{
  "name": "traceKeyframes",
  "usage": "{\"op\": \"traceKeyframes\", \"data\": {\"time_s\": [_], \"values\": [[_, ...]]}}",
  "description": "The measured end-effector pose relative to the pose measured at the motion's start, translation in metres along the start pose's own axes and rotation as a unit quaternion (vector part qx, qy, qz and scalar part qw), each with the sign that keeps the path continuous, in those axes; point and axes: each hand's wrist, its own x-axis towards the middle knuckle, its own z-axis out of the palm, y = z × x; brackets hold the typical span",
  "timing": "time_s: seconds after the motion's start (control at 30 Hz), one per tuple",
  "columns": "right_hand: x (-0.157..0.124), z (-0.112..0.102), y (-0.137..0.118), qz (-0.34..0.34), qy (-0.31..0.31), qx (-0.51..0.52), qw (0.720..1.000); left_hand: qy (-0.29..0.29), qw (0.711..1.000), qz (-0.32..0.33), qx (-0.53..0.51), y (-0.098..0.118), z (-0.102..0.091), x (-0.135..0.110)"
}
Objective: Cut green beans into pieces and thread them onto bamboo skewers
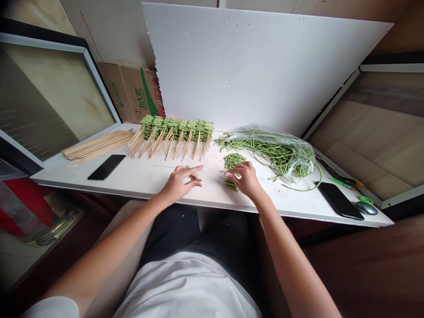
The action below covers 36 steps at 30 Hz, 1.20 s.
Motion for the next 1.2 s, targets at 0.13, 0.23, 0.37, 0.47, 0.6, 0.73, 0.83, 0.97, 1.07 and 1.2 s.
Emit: {"op": "traceKeyframes", "data": {"time_s": [0.13,0.23,0.37,0.47,0.6,0.73,0.83,0.97,1.07,1.2], "values": [[0.002,0.000,-0.061,0.028,-0.065,0.105,0.992,0.013,0.998,0.043,0.039,0.009,0.001,-0.001],[-0.002,0.006,-0.100,0.018,-0.070,0.121,0.990,0.003,0.995,0.088,0.054,0.016,0.001,-0.002],[-0.004,0.012,-0.108,0.040,-0.034,0.127,0.990,-0.002,0.995,0.085,0.047,0.018,0.000,-0.001],[-0.002,0.012,-0.092,0.088,-0.010,0.136,0.987,-0.032,0.998,0.026,0.037,0.010,-0.007,0.002],[0.003,0.007,-0.073,0.206,-0.026,0.213,0.955,-0.072,0.996,-0.046,0.038,-0.003,-0.017,0.005],[0.005,0.006,-0.066,0.259,-0.020,0.265,0.929,-0.072,0.995,-0.056,0.048,-0.011,-0.018,0.004],[0.005,0.007,-0.067,0.263,-0.023,0.276,0.924,-0.056,0.996,-0.042,0.058,-0.011,-0.014,0.004],[0.005,0.006,-0.072,0.260,-0.038,0.274,0.925,-0.025,0.997,-0.031,0.071,-0.007,-0.013,0.005],[0.003,0.005,-0.078,0.199,-0.027,0.267,0.943,-0.011,0.997,-0.028,0.074,-0.005,-0.013,0.005],[0.000,0.009,-0.086,0.052,0.006,0.171,0.984,-0.027,0.997,-0.021,0.062,0.001,-0.013,0.005]]}}
